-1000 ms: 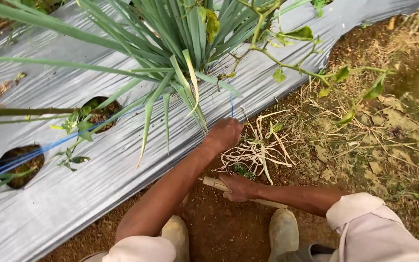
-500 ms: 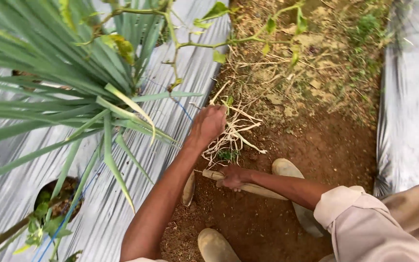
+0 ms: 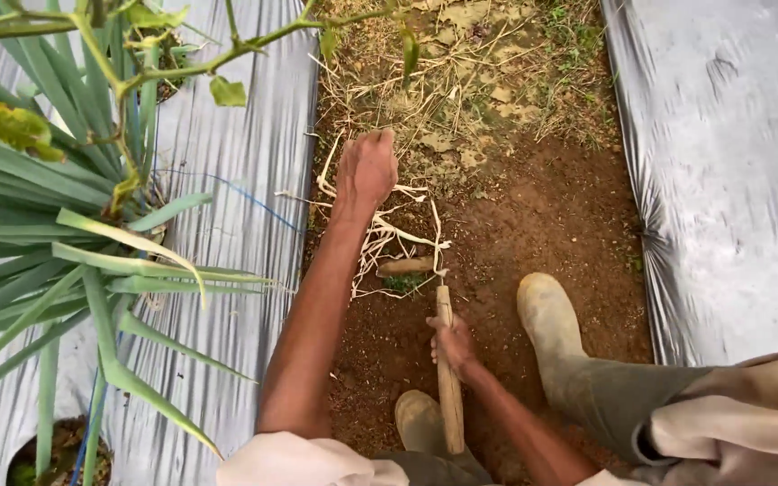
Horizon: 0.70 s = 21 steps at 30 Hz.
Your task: Tying green onion plants to a support line using string and clearing soil around the base with a small hand tool.
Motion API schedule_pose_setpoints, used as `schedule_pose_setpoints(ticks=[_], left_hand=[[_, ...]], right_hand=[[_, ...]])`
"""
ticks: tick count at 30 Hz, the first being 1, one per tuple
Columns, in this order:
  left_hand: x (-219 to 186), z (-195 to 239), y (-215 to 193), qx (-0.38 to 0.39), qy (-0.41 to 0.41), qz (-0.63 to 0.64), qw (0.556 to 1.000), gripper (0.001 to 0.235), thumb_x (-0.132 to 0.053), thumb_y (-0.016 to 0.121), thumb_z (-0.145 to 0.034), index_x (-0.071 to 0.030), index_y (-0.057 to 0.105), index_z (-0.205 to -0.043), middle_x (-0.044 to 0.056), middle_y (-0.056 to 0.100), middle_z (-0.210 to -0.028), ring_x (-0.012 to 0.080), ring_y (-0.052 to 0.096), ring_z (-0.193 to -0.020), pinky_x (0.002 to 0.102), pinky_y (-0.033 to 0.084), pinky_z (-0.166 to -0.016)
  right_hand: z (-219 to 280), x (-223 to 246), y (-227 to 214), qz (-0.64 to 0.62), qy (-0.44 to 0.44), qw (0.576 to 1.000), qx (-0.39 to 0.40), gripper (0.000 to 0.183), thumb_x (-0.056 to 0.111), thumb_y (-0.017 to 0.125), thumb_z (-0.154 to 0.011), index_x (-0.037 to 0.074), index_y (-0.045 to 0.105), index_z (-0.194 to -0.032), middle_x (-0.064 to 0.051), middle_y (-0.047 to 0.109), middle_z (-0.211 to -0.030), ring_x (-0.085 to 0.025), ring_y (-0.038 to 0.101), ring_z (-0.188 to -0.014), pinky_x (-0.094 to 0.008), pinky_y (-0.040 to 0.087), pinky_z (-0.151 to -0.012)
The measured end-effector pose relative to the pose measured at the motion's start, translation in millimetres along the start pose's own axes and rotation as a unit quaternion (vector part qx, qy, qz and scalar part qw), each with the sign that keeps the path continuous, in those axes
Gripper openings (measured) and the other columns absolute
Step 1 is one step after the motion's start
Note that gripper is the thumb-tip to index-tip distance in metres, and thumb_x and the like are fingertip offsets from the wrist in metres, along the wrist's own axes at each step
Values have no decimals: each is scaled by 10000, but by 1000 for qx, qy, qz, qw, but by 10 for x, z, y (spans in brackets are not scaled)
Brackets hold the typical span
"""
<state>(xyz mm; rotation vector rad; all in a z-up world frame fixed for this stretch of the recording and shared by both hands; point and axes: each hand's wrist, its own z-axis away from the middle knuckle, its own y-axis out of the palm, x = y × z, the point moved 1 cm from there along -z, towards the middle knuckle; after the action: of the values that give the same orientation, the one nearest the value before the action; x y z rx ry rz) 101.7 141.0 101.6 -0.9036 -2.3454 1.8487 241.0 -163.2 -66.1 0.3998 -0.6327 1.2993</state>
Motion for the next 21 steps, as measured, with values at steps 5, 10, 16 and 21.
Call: schedule_pose_setpoints(ticks=[5, 10, 16, 21], left_hand=[[132, 541, -113, 66, 9, 7, 998, 297, -122, 427, -1059, -34, 643, -1244, 180, 690, -1046, 247, 676, -932, 347, 531, -825], [8, 1427, -138, 163, -30, -8, 986, 288, -148, 429, -1070, -26, 635, -1230, 169, 674, -1068, 269, 670, -1022, 378, 544, -908], [-450, 2162, 200, 380, 144, -135, 904, 390, -328, 387, -1087, -83, 530, -1354, 147, 538, -1324, 269, 506, -1290, 419, 386, -1113], [-204, 2439, 1192, 310, 258, -116, 907, 645, -401, 531, -1032, -48, 372, -1547, 192, 368, -1575, 367, 315, -1500, 507, 281, -1223]], right_hand=[[189, 436, 125, 94, -15, 995, 20, 405, 353, 574, -993, -9, 556, -1175, -124, 606, -672, -208, 639, -562, -349, 603, -510], [-329, 1101, 436, 113, -45, 992, 47, 377, 292, 498, -1072, -14, 491, -1293, -76, 596, -755, -169, 608, -617, -300, 590, -566], [-27, 1513, 178, 124, -92, 987, 38, 407, 252, 555, -1046, -39, 472, -1318, -91, 587, -741, -168, 607, -596, -275, 569, -508], [714, 1758, -185, 178, -139, 974, 6, 396, 188, 569, -1057, -57, 477, -1353, -152, 593, -780, -198, 602, -630, -297, 570, -546]])
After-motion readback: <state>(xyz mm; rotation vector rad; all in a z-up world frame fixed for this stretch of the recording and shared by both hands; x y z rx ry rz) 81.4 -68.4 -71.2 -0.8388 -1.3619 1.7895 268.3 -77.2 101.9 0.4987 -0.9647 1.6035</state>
